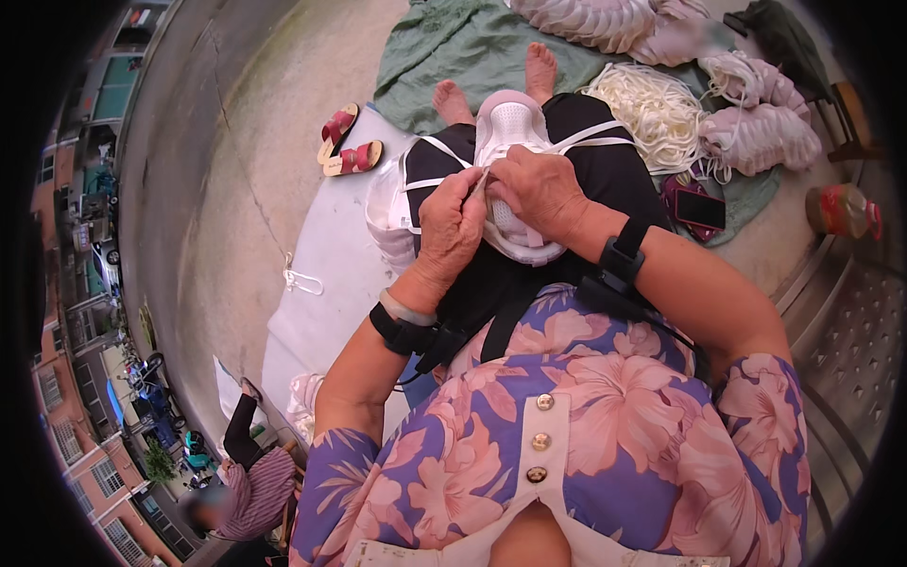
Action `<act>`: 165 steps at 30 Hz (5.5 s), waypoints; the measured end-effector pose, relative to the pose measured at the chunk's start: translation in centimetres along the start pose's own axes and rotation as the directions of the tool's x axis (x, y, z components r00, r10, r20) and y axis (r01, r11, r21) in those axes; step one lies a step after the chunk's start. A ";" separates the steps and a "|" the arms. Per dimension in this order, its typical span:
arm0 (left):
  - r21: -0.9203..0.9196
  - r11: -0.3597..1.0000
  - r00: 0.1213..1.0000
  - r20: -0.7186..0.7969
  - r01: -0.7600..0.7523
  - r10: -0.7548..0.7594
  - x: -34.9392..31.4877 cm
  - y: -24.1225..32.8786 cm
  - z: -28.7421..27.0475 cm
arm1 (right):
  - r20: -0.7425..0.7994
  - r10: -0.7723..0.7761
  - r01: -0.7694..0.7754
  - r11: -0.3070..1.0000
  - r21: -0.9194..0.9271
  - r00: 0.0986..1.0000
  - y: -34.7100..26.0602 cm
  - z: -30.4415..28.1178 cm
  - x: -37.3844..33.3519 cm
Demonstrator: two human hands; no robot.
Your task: The recorder is threading laces through a pink and white athletic shoe.
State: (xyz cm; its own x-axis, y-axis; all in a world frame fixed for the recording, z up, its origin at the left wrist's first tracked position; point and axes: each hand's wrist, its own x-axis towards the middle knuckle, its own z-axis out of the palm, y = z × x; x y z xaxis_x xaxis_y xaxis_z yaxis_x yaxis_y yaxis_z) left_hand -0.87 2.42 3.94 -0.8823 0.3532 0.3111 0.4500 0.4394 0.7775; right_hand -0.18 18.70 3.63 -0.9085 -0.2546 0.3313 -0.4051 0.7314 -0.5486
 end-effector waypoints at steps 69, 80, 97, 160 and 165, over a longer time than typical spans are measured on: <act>-0.404 0.788 0.885 0.239 0.464 -0.399 4.8 0.0 -3.0 | 0.444 0.390 -0.590 0.516 0.621 0.807 3.6 -16.2 -5.3; 0.149 0.987 0.982 0.173 0.055 -0.081 6.5 2.5 -0.5 | 0.573 0.163 -0.315 0.932 0.177 0.803 2.6 -12.4 -2.0; 0.250 0.956 0.984 0.131 -0.150 0.120 4.7 1.5 0.4 | 0.042 0.146 -0.152 0.959 0.240 0.988 1.1 -2.2 -1.8; 0.542 0.778 0.938 0.296 -0.319 0.179 3.9 3.9 -3.0 | -0.037 0.015 -0.012 0.998 0.060 0.999 2.3 -3.1 -3.7; 0.796 0.598 0.991 0.134 -0.094 -0.023 -1.8 -2.1 -15.0 | -0.029 -0.033 0.033 0.999 -0.024 0.999 3.2 -3.7 -4.4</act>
State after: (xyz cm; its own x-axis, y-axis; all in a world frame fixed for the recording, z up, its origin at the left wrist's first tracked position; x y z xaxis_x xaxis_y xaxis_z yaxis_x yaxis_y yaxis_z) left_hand -2.29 -11.56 9.95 -0.8660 0.4503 0.2173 0.4616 0.8871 0.0012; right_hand 2.90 24.48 3.29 -0.8911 -0.2602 0.3719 -0.4320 0.7374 -0.5192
